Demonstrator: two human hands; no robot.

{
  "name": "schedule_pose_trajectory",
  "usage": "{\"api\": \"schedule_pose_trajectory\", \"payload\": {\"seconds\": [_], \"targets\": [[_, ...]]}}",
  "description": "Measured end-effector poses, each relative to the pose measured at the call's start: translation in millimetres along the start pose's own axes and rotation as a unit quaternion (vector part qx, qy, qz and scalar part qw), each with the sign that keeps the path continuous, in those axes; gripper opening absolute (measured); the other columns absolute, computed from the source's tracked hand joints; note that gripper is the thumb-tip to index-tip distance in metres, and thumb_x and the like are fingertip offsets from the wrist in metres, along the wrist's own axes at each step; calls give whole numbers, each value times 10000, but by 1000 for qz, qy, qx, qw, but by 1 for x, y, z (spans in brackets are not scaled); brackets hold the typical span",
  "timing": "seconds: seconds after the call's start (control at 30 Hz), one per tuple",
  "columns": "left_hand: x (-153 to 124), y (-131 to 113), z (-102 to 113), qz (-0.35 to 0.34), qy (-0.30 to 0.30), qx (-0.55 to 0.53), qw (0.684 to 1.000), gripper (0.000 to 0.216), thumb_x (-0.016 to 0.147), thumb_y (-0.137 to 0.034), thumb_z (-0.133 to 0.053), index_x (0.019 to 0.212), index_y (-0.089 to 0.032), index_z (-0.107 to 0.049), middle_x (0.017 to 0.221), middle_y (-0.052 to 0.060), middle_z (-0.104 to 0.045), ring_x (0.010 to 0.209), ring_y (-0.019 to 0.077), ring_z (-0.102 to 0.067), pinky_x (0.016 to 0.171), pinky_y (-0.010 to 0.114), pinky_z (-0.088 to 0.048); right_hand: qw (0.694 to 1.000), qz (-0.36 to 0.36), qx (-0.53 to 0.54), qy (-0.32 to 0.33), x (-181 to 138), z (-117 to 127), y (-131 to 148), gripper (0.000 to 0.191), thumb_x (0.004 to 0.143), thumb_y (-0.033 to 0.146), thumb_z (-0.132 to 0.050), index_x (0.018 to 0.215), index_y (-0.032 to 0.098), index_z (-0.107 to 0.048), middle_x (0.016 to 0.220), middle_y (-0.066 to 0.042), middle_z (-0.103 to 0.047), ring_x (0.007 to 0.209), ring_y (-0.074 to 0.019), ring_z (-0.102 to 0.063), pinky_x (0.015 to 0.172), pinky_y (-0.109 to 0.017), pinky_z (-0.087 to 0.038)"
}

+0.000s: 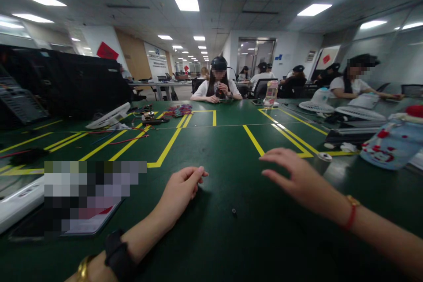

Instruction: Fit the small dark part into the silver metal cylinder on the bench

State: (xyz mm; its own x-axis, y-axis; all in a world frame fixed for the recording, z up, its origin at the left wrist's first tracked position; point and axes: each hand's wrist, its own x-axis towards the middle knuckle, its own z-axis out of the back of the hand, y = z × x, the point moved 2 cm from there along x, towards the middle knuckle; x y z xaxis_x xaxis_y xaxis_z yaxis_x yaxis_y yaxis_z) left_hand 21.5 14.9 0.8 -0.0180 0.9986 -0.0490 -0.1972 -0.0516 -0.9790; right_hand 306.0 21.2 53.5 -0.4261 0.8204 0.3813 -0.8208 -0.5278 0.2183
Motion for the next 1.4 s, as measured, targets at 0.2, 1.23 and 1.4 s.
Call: {"api": "schedule_pose_trajectory", "payload": {"seconds": [0.2,1.23,1.4], "targets": [[-2,-1,0,-10,-1,5,1000,393,804,-508,-519,861,-146,-658,621,-32,-482,486,75,-385,438,189,-290,980,93,131,115,-15,-49,74,183,866,314,-492,929,258,-654,954,-6,-615,898,-134,-528,797,-282,-436],[2,5,2,-9,2,-21,1000,367,796,-501,-532,849,-157,-648,549,-57,-414,440,72,-363,402,181,-281,917,-347,-112,159,-4,74,-163,327,733,464,-562,913,244,-723,908,-39,-696,819,-206,-616,708,-315,-445],[2,4,1,-5,0,-8,1000,362,787,-497,-535,844,-160,-657,562,-52,-430,447,77,-364,402,182,-282,927,-320,-64,184,-6,73,-172,353,717,428,-579,994,248,-706,970,-28,-694,831,-199,-625,742,-304,-454]]}}
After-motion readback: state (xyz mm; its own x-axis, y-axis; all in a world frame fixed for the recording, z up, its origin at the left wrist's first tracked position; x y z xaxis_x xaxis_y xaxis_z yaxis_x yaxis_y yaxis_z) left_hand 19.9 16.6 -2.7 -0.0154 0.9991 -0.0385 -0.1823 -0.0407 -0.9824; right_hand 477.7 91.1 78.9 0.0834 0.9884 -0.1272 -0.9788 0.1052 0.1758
